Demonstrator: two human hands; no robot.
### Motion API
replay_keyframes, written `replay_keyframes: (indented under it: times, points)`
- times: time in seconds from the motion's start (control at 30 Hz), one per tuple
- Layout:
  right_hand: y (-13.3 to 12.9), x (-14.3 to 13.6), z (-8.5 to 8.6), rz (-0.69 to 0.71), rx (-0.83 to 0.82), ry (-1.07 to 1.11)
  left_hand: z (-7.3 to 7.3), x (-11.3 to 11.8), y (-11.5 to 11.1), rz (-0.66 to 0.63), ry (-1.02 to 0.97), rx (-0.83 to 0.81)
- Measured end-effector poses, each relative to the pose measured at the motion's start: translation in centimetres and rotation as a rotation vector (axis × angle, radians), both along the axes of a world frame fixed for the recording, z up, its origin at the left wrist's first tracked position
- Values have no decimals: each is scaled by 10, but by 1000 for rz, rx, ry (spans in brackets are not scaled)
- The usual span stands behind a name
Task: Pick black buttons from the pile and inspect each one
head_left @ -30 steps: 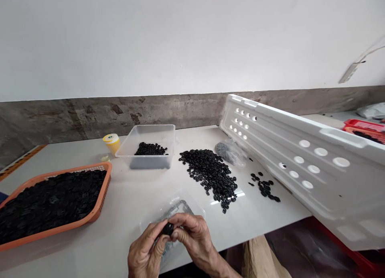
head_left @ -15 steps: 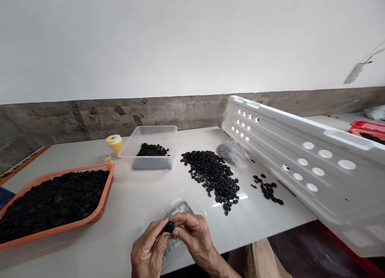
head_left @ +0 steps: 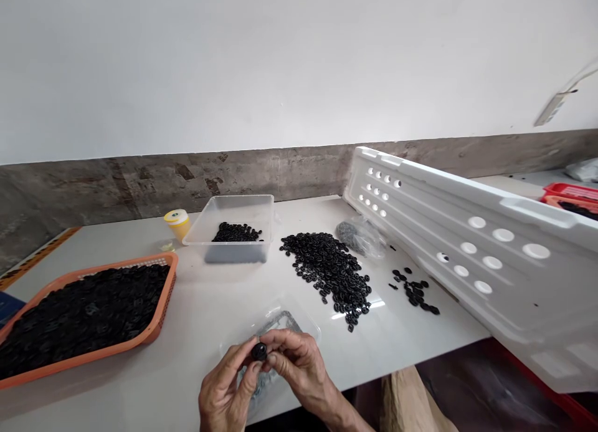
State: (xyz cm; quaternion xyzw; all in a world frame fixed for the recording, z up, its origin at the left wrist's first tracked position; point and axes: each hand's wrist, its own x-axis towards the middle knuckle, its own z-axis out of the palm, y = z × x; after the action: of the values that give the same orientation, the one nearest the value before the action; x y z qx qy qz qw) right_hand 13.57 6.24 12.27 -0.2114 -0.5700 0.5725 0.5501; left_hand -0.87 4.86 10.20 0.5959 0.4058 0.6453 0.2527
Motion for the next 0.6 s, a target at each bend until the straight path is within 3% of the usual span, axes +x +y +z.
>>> replay_keyframes:
  times: [0.17, 0.37, 0.5, 0.6]
  points:
    - [-1, 0, -7, 4, -41, -80, -6, -7, 5, -60, 64, 60]
    - [2, 3, -22, -62, -92, -277, -16, -6, 13, -222, -373, -506]
    - [-12, 11, -24, -104, 93, -318, -24, -3, 3, -269, -542, -640]
    - [-32, 19, -29, -30, 65, -357, -29, -3, -14, -327, -632, -714]
